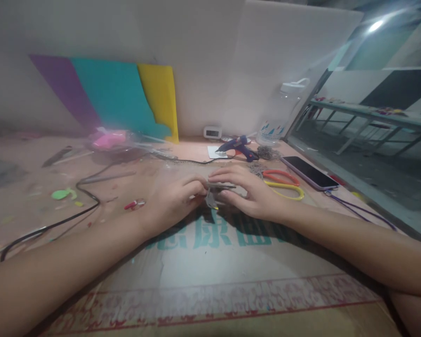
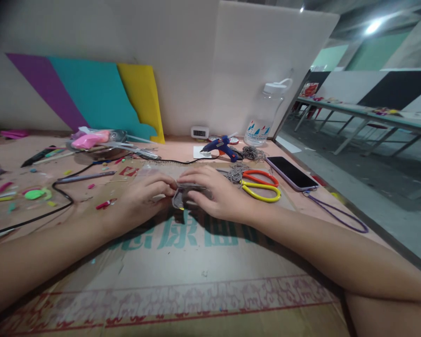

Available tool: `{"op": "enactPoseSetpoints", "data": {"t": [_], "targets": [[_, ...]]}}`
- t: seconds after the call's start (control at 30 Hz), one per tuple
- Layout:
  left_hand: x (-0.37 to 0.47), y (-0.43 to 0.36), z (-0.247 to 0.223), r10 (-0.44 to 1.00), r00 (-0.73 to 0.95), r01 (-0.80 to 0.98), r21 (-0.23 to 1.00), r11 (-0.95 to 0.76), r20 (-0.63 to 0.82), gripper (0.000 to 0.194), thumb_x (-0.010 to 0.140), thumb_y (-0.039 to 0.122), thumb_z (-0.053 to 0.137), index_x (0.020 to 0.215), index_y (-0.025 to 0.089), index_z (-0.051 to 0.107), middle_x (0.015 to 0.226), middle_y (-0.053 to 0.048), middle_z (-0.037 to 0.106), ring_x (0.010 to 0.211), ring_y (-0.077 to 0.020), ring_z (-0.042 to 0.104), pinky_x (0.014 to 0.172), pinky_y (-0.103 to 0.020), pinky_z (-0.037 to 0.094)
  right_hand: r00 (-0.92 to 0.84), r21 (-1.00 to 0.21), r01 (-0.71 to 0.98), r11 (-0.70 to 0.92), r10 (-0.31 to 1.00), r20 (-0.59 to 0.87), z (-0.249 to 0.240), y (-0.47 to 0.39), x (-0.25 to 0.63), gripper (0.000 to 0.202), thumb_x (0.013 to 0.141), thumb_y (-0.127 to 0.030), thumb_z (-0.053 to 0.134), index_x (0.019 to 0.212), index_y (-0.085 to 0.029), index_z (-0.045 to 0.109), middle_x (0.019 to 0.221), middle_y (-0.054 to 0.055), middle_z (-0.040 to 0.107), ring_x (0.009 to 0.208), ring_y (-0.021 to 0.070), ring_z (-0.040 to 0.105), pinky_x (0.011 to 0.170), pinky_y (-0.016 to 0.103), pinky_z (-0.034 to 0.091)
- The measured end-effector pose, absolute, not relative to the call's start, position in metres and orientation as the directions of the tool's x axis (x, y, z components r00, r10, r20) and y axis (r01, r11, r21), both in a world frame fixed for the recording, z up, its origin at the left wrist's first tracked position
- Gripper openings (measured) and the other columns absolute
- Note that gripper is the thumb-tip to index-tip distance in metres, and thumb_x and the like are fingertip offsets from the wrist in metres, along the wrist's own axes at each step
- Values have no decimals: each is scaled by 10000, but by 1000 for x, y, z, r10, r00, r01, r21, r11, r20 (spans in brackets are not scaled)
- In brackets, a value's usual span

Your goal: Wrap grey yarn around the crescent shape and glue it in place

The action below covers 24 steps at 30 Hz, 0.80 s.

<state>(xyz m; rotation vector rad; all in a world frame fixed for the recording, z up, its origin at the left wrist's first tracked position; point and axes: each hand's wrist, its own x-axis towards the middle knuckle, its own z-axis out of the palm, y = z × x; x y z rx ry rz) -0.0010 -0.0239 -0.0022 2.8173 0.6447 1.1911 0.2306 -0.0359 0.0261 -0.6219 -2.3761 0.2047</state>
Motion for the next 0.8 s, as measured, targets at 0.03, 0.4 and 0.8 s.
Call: {"op": "enactPoseSetpoints", "data": {"t": [0.03, 0.4, 0.8], "targets": [[-2, -23, -3, 368, 635, 368, 154, -917, 679, 112, 876, 89, 542, 863, 200, 548, 970, -33, 675, 861, -134, 635, 731, -247, 501, -661, -344, 380, 859, 512, 548, 27, -39, 229, 258, 942, -197, 524, 1180, -207, 621, 1208, 109, 653, 1167, 220, 580, 1015, 435, 460], [-3, -22, -5, 353, 710, 397, 68, -915, 609, 164, 943, 178, 468, 870, 206, 612, 945, -49, 683, 819, -148, 630, 696, -264, 479, -562, -584, 391, 711, 687, 461, 21, -45, 219, 76, 891, -193, 615, 816, -193, 628, 1038, 64, 644, 898, 163, 606, 765, 303, 501], [-2, -21, -6, 339, 660, 389, 81, -918, 670, 136, 870, 62, 536, 885, 197, 541, 946, -32, 653, 829, -134, 610, 714, -241, 476, -517, -929, 98, 357, 816, 259, 16, -46, 222, 143, 954, -338, 530, 1002, -204, 515, 834, 7, 604, 674, 120, 593, 622, 271, 518]]}}
